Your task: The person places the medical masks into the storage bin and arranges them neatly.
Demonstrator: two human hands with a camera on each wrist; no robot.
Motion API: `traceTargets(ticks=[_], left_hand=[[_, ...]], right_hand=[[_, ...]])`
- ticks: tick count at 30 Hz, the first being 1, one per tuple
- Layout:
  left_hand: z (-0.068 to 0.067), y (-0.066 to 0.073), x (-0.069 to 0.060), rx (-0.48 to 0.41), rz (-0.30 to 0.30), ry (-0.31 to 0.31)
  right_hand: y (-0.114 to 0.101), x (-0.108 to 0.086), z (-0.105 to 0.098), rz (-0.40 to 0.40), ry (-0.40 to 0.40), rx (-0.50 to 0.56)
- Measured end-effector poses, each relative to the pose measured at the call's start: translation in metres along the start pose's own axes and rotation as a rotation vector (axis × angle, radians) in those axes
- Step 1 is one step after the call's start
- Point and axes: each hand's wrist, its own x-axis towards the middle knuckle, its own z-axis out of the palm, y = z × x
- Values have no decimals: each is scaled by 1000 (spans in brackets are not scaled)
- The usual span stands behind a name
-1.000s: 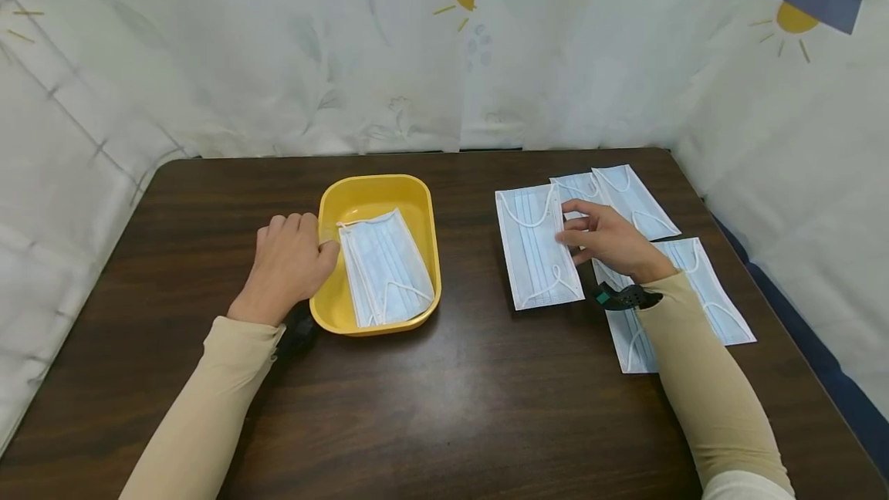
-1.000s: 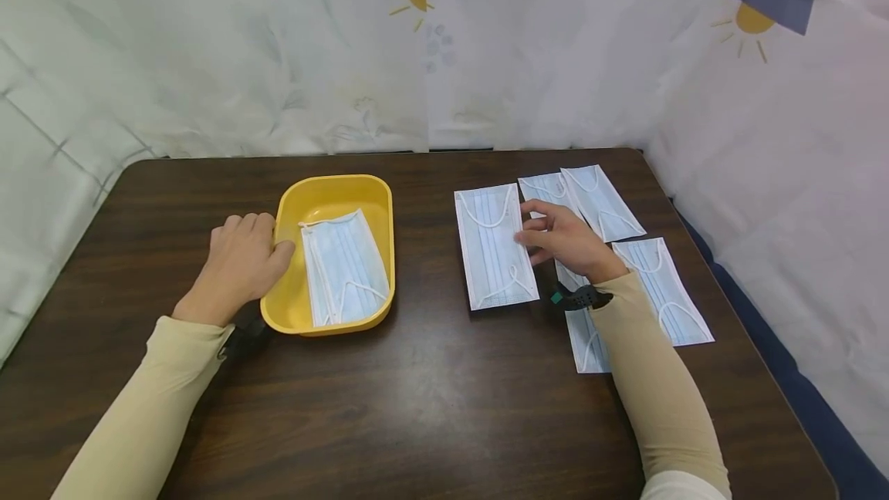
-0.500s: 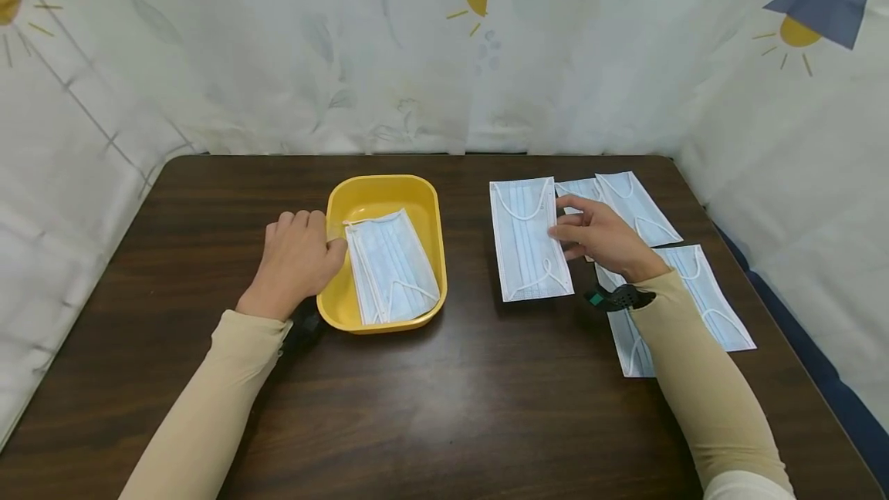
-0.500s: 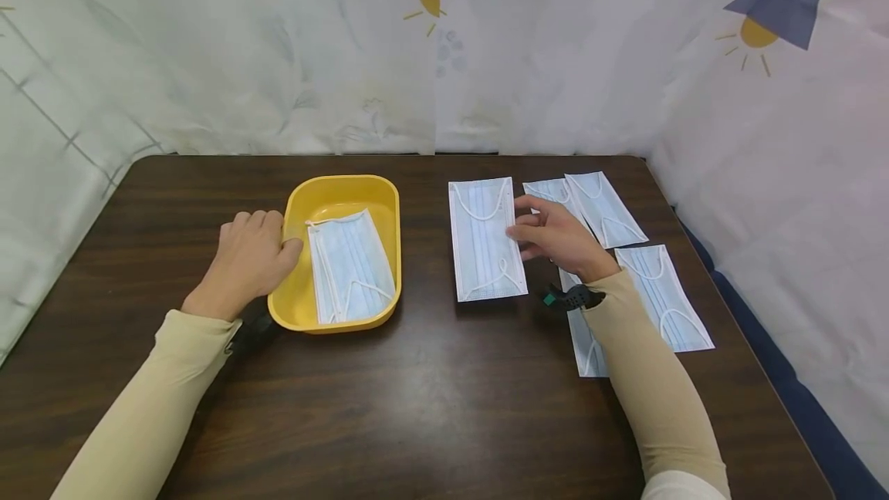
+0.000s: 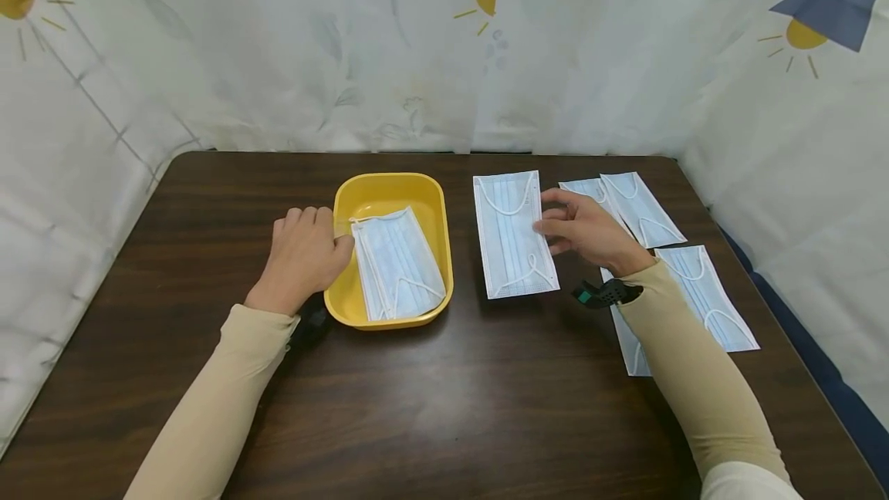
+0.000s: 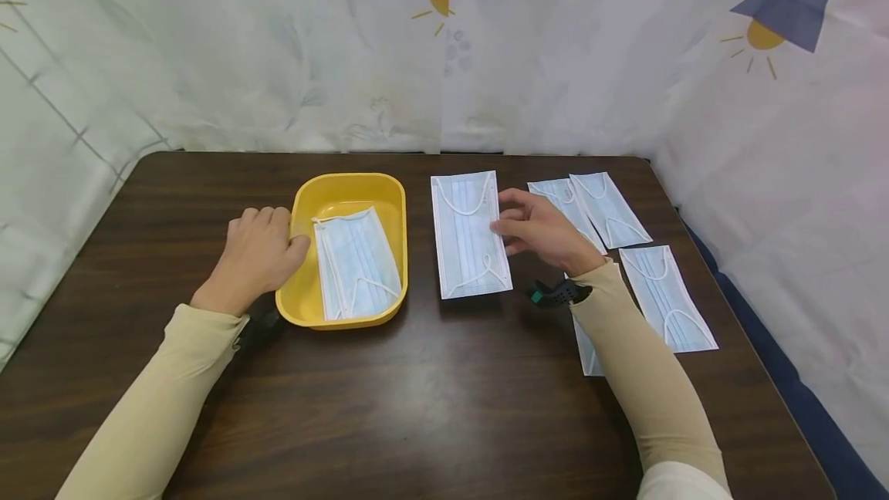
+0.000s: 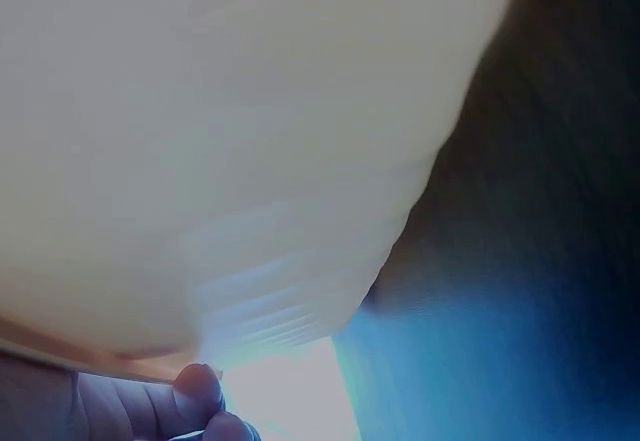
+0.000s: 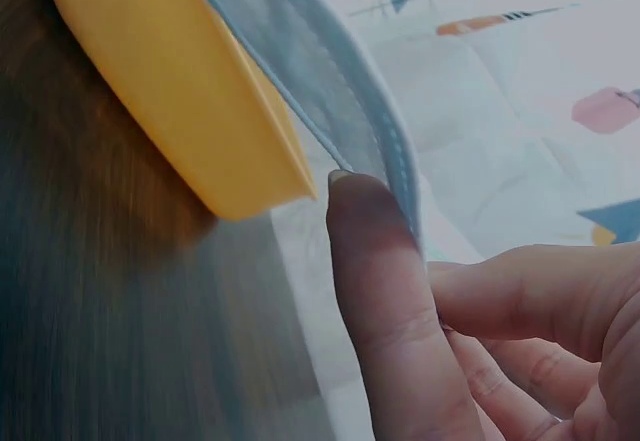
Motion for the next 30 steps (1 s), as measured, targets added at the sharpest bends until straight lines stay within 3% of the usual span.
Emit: traceTargets(ticks=[11, 30], left_hand=[[0, 0, -1, -19, 7, 10], [-1, 0, -1, -21, -8, -26]], right_hand=[[-10, 8, 20, -28, -45, 90], [-30, 33, 64, -55, -117, 70]])
